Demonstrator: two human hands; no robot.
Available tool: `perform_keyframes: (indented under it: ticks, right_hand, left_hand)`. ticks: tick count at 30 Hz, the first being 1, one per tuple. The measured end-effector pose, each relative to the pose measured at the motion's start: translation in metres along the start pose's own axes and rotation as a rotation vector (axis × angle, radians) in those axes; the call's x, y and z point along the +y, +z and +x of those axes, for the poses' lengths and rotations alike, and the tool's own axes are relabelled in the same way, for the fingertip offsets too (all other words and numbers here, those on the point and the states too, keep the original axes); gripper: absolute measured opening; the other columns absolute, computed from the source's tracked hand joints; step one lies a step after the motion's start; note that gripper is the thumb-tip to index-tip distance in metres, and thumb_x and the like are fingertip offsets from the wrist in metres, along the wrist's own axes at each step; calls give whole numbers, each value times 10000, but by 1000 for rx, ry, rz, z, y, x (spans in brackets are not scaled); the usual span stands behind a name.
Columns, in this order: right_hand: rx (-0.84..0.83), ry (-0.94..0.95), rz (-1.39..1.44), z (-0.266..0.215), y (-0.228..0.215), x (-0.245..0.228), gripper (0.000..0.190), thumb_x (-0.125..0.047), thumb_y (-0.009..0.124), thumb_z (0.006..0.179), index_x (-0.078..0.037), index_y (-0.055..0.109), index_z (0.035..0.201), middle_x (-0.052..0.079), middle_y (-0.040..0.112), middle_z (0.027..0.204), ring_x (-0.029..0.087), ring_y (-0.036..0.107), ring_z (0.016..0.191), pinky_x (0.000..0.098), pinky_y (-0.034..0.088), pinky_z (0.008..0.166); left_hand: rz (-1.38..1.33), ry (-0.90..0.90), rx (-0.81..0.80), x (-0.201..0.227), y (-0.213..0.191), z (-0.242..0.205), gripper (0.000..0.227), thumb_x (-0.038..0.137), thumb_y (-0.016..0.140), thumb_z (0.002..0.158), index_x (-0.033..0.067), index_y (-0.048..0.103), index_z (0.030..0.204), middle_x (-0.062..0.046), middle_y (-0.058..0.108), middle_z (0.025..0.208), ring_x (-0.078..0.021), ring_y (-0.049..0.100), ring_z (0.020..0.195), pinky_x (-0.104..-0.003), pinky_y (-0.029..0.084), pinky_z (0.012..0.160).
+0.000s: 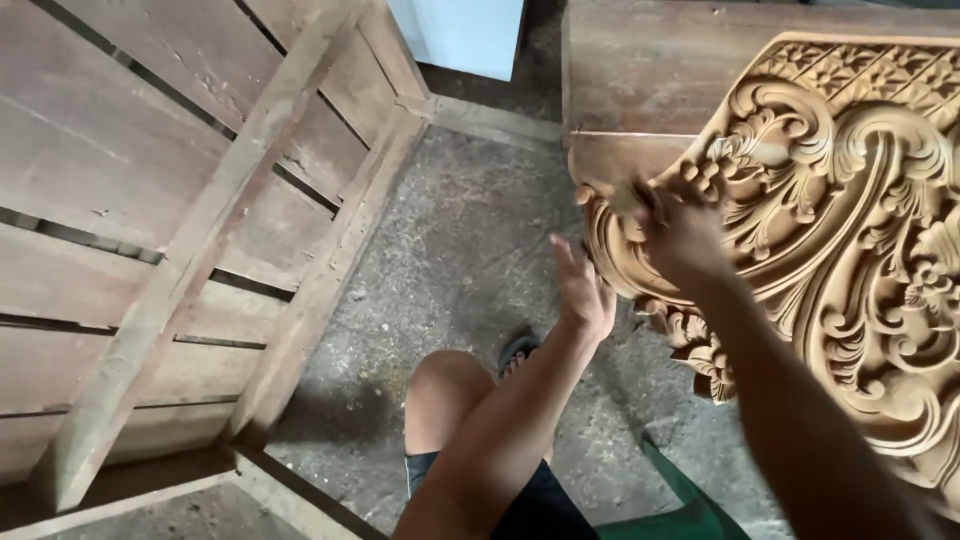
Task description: The person sands a large intricate wood carving using sandpaper, rubbing the paper against the various floral and curved details of the wood surface.
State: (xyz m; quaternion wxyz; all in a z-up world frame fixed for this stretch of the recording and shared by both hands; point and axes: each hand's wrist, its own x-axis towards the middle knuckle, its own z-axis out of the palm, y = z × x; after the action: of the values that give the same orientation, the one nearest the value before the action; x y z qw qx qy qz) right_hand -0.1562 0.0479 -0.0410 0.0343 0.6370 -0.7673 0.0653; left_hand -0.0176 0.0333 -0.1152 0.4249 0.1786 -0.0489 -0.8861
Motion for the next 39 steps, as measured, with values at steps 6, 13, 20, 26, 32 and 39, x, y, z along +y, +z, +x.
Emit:
perform_keyframes:
  ticks: [6, 13, 20, 26, 32, 39]
  right_hand:
    - [155, -172, 28, -105, -38, -38, 583, -147, 666, 726, -259, 726, 1295, -28, 665, 1394, 197, 534, 1381, 643, 252, 1158]
    - [40, 60, 451, -20, -31, -16, 512, -164, 620, 905, -223, 667, 1411, 17, 596, 1429, 283, 474, 1392, 528, 377, 1147]
    - [245, -180, 4, -80, -9, -60, 488, -191, 697, 915, -186, 658, 1402, 48, 616, 1498, 296, 420, 1499, 750, 109, 1147]
    - [171, -129, 24, -33, 26, -65, 512, -227, 721, 911, -205, 642, 1417, 34, 589, 1524, 298, 361, 1549, 761, 75, 1197]
    - [68, -268, 260, -142, -19, 43, 545, -354, 686, 870, -274, 593, 1401, 19, 563, 1520, 290, 377, 1503, 640, 212, 1201]
    - [-129, 204, 382, -117, -77, 65, 412, -344, 676, 934, -228, 668, 1329, 26, 703, 1248, 194, 680, 1041, 396, 529, 900]
  left_hand:
    - [-102, -35, -152, 11, 8, 1, 937, 701, 225, 1086, -17, 134, 1681, -147, 326, 1648, -332, 343, 1468, -478, 255, 1207]
    - [65, -3, -88, 10, 2, 0, 986, 766, 245, 1013, -20, 294, 1607, -113, 404, 1630, -292, 376, 1492, -446, 276, 1269]
    - [-254, -197, -407, 29, -2, -5, 1065, 899, 300, 909, 59, 412, 1554, -141, 540, 1507, -331, 513, 1354, -471, 410, 1144]
    - [-55, -210, 51, 29, -50, 12, 858, 814, 462, 965, 68, 559, 1378, -134, 629, 1328, -315, 588, 1235, -452, 494, 1048]
    - [963, 254, 175, 93, 50, -1, 461, 476, 681, 1025, 18, 674, 1077, -108, 661, 908, -254, 615, 855, -414, 486, 717]
    - [1782, -16, -964, 119, 184, -218, 285, 350, 627, 1021, 80, 717, 1019, 0, 759, 904, -107, 716, 775, -285, 574, 677]
